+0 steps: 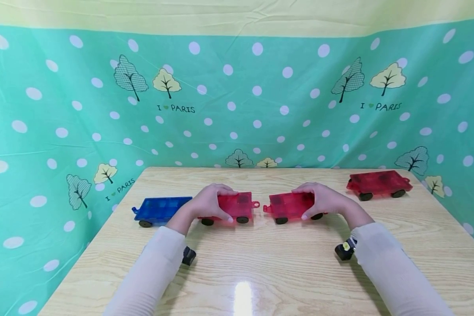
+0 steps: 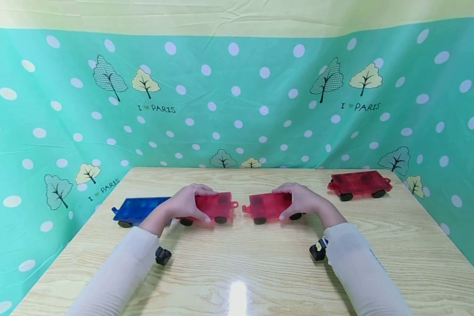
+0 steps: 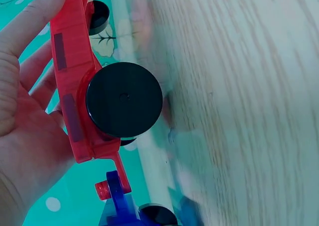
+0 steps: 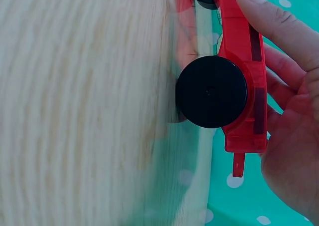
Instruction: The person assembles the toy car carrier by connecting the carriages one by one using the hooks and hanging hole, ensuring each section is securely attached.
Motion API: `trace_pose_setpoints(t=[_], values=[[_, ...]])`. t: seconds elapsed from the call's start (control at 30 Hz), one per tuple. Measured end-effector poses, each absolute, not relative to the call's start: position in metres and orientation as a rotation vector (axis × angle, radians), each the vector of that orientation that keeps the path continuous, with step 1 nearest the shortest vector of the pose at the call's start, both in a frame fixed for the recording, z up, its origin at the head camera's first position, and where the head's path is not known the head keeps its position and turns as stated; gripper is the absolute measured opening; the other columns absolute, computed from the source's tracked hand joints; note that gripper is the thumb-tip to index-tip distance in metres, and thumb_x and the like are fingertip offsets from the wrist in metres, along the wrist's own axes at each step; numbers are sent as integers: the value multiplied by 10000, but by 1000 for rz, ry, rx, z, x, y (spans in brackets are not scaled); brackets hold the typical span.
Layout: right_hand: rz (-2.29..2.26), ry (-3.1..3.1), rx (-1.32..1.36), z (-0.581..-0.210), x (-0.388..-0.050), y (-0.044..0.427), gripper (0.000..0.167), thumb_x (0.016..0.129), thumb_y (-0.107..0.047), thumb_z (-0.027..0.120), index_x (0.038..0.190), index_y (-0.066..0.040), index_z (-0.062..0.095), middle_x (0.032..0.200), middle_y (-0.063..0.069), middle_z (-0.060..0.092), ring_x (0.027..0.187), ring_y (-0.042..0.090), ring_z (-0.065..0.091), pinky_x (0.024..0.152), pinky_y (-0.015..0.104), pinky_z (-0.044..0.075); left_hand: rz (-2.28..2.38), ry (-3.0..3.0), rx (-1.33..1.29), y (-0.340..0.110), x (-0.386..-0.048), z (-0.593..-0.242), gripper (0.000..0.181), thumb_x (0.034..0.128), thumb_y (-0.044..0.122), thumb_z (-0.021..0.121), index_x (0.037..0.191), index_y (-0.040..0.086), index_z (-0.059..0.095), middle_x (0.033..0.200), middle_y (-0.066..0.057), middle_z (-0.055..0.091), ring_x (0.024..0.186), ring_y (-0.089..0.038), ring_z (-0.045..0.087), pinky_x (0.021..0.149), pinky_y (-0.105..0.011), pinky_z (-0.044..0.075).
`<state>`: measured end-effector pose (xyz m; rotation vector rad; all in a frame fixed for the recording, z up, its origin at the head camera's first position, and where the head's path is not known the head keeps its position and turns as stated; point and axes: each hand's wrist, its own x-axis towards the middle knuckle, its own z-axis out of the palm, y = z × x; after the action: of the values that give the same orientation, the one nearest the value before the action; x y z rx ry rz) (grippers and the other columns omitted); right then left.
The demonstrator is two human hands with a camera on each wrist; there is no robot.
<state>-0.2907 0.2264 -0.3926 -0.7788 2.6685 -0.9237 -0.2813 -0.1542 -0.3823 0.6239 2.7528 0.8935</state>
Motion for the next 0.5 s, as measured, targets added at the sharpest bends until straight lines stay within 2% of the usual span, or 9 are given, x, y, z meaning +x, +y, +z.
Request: trace_pose_setpoints(t=[0.2, 0.5], values=[[-921, 2668, -788, -393, -291, 224, 815, 666, -289, 914, 1363, -53, 565, 1387, 196, 497, 1287, 411, 398, 1044, 558, 361, 946, 2745, 631, -156, -281, -381, 761, 607, 290, 946, 1305, 218, 651, 1325, 17, 545, 1206, -222, 454, 803, -326, 546], [-911, 2668, -769, -394, -292, 219, 826, 654, -302, 920, 1369, -83, 568, 1397, 166, 499, 1300, 386, 397, 1053, 540, 362, 867, 2777, 690, -155, -281, -376, 737, 619, 276, 942, 1296, 203, 658, 1324, 13, 552, 1248, -213, 439, 900, -361, 511]])
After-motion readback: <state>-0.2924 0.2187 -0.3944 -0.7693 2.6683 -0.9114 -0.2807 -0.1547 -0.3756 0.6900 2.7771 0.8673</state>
